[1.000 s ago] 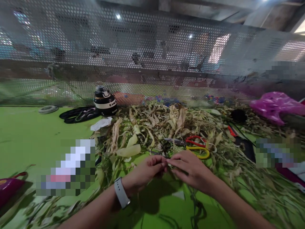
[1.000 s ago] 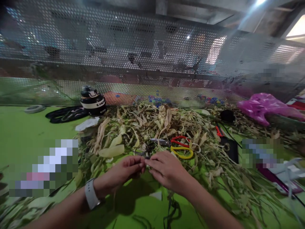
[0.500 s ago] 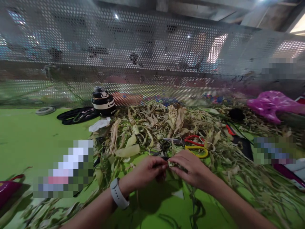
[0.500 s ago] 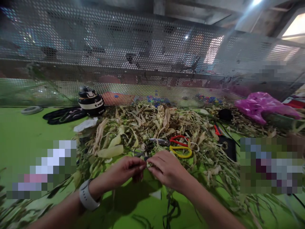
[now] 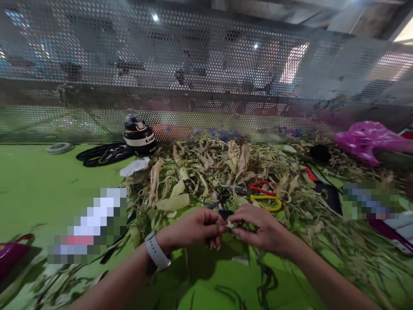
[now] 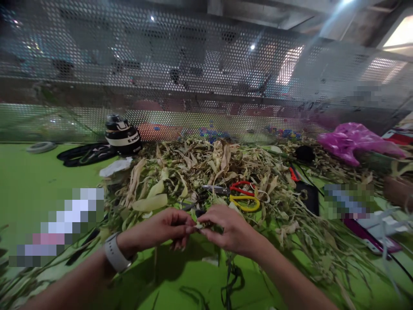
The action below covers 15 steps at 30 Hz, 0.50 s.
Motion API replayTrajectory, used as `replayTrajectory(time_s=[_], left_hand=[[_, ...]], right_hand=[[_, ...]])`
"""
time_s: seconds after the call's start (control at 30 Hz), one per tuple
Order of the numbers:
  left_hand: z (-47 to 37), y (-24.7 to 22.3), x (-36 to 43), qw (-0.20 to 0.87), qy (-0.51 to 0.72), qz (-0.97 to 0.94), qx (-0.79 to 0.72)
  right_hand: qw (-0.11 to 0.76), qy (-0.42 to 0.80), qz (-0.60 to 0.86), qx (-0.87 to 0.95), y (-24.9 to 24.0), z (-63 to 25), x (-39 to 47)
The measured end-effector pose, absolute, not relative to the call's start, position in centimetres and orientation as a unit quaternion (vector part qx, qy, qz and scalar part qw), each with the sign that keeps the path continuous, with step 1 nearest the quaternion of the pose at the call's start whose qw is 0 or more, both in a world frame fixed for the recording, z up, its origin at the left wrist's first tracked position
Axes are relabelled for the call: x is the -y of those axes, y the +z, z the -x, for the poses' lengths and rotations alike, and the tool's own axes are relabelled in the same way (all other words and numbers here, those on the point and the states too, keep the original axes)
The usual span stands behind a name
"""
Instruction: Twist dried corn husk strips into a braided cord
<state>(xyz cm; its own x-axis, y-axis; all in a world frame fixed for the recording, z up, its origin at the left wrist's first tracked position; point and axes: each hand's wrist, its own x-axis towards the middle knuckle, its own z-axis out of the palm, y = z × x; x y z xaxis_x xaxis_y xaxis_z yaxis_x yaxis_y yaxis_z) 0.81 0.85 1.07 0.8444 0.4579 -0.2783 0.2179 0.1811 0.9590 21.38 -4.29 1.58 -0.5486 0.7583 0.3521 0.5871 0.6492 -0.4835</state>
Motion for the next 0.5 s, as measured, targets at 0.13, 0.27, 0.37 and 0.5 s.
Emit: replayTrajectory(time_s=[0.13, 0.27, 0.37, 0.5], left_hand=[[-0.7, 0.6, -1.1, 0.75, 0.089, -0.599, -0.266], [-1.2, 0.5, -0.7, 0.709, 0.082, -0.636, -0.294], [-1.6, 0.6, -0.2, 0.607, 0.088, -0.714, -0.338], [-2.0, 0.2, 0.1, 0.493, 0.149, -0.78, -0.355]], right_hand=[[0.291, 0.155, 0.382, 0.863, 1.6, -21.4, 4.3], [0.271, 0.132, 0.371, 0.879, 1.0, -21.3, 4.3], [0.255, 0.107, 0.37, 0.887, 0.6, -21.1, 4.4], [0.237, 0.095, 0.406, 0.877, 0.8, -21.0, 4.4]])
